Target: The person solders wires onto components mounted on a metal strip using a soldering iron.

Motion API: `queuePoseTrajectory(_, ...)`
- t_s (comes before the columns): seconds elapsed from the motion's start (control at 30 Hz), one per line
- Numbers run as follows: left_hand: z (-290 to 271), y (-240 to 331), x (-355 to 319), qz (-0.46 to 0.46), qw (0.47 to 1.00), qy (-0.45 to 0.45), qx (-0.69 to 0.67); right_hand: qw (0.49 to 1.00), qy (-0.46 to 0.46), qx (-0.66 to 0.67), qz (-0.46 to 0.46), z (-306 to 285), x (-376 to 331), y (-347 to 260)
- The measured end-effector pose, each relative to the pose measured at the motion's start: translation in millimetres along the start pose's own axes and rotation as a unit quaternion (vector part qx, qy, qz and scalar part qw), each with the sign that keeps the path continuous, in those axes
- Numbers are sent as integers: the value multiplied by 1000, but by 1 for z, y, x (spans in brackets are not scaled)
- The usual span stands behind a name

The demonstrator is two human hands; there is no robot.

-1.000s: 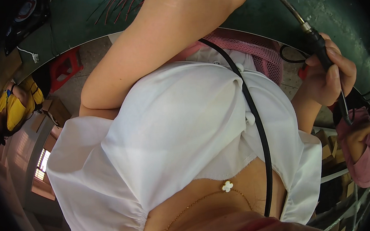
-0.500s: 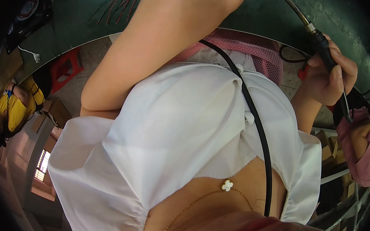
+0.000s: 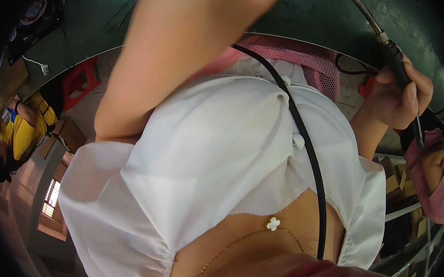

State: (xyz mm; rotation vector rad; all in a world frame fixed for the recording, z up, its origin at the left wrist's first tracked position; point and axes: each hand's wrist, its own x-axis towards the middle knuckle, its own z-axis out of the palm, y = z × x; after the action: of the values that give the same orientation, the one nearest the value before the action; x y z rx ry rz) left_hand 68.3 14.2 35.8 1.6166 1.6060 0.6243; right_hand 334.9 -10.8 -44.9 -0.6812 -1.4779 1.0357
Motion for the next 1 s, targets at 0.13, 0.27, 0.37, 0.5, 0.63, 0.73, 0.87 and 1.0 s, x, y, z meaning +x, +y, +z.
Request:
queuePoseTrajectory(0.13, 18, -12, 12, 142, 987, -19, 66, 1000, 7, 2, 1, 6, 2, -1)
queuePoseTrajectory(0.27, 30, -23, 20, 115, 992, -26, 33, 1000, 16, 12, 0, 7, 2, 0)
queuePoseTrajectory(0.37, 34, -24, 23, 142, 989, -18, 45, 1000, 25, 2, -4, 9, 5, -2)
queuePoseTrajectory(0.5, 34, -20, 24, 132, 990, -15, 54, 1000, 12, 6, -2, 5, 4, 0)
queuePoseTrajectory(0.63, 32, -25, 25, 142, 988, -14, 56, 1000, 2, -1, 9, 5, 4, 0)
queuePoseTrajectory(0.73, 30, -31, 24, 146, 988, -1, 57, 1000, -7, 3, 10, 12, 7, 4)
queuePoseTrajectory(0.87, 28, -39, 25, 151, 987, -2, 47, 1000, 3, -3, 21, 16, 5, 4)
queuePoseTrajectory(1.0, 23, -27, 22, 168, 983, 8, 74, 999, -3, 0, 32, 16, 5, 5)
